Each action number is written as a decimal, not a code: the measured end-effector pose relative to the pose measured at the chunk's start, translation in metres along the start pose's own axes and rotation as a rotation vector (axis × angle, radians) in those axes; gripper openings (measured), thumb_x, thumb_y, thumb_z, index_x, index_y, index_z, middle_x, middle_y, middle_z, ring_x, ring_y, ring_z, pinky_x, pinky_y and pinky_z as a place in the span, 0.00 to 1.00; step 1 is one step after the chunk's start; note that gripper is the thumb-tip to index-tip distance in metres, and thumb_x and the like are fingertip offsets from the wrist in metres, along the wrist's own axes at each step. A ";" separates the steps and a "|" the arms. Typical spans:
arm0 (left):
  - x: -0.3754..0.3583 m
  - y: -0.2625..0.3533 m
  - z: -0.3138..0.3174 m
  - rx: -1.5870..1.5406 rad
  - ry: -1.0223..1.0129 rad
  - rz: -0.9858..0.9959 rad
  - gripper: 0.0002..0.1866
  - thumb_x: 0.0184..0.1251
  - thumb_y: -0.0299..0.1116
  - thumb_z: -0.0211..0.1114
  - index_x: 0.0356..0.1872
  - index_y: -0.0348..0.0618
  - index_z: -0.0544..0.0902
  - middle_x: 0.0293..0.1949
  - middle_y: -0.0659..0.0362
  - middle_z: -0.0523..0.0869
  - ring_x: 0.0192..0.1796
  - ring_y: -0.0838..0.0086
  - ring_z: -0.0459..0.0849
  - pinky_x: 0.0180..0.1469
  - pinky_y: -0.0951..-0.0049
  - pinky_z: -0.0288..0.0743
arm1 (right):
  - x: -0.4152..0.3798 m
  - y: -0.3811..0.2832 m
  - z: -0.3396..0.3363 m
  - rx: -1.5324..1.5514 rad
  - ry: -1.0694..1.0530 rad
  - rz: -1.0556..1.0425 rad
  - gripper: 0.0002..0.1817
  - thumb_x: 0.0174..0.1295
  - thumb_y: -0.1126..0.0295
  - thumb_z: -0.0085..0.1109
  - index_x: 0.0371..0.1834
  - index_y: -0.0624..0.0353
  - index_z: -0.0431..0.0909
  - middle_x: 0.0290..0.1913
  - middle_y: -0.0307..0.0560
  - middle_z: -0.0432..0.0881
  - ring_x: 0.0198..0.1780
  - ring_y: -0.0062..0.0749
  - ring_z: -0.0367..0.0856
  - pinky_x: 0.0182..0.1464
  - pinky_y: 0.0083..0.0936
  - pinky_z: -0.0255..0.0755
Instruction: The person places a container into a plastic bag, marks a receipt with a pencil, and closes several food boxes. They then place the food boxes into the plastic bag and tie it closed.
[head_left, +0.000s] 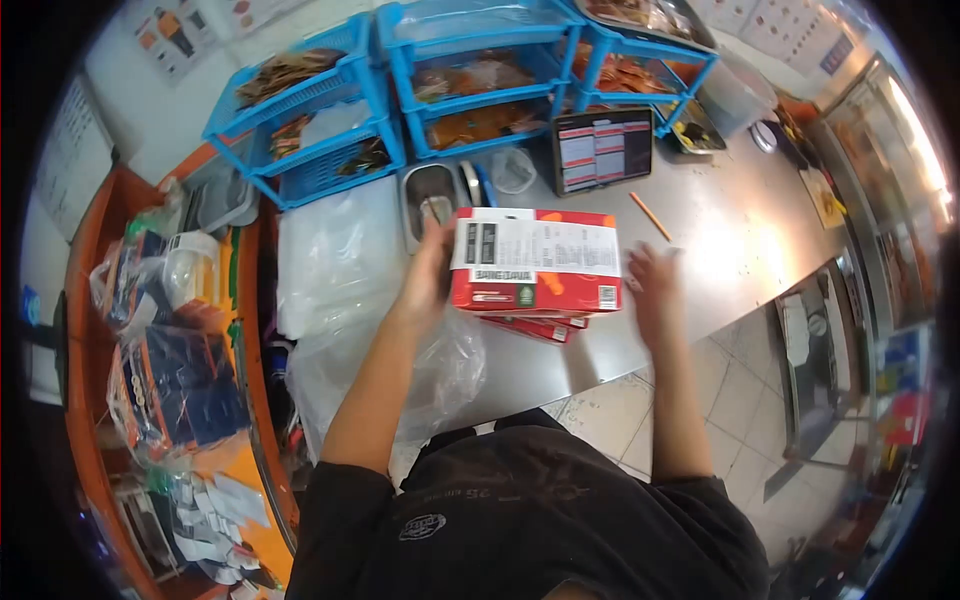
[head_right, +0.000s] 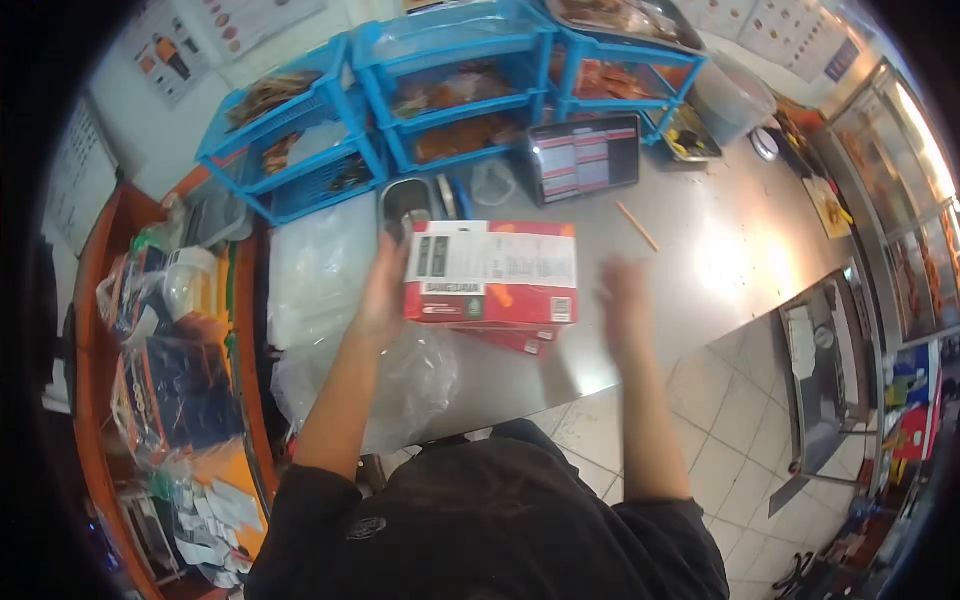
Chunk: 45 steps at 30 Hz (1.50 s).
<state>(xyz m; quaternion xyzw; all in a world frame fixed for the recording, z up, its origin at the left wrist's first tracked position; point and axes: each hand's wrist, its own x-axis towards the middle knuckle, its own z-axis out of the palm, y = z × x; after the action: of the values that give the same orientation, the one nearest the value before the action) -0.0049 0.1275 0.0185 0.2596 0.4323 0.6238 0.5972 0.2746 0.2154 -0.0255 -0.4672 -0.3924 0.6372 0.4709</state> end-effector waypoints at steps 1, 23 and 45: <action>0.004 -0.005 -0.002 0.000 -0.007 -0.009 0.37 0.70 0.61 0.36 0.67 0.38 0.59 0.62 0.50 0.70 0.66 0.66 0.66 0.66 0.64 0.58 | 0.000 0.023 0.015 0.002 -0.209 0.017 0.38 0.68 0.39 0.29 0.68 0.60 0.57 0.66 0.51 0.64 0.67 0.38 0.60 0.67 0.34 0.53; -0.114 0.070 -0.166 0.854 -0.106 -0.295 0.24 0.68 0.46 0.52 0.58 0.40 0.71 0.59 0.49 0.73 0.52 0.66 0.77 0.57 0.68 0.67 | -0.209 0.017 0.156 0.594 -0.282 0.433 0.44 0.47 0.54 0.61 0.67 0.60 0.55 0.64 0.58 0.65 0.62 0.48 0.68 0.62 0.47 0.65; -0.168 -0.022 -0.186 1.705 -0.083 -0.355 0.67 0.28 0.47 0.80 0.71 0.43 0.45 0.67 0.42 0.56 0.66 0.41 0.58 0.65 0.52 0.61 | -0.200 0.131 0.157 -0.017 0.235 0.372 0.36 0.63 0.48 0.47 0.69 0.58 0.54 0.67 0.53 0.57 0.62 0.37 0.61 0.65 0.36 0.54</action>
<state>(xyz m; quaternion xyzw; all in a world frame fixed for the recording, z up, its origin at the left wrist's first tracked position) -0.1244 -0.0803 -0.0596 0.5694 0.7639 -0.0246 0.3028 0.1163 -0.0201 -0.0631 -0.6066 -0.2473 0.6509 0.3837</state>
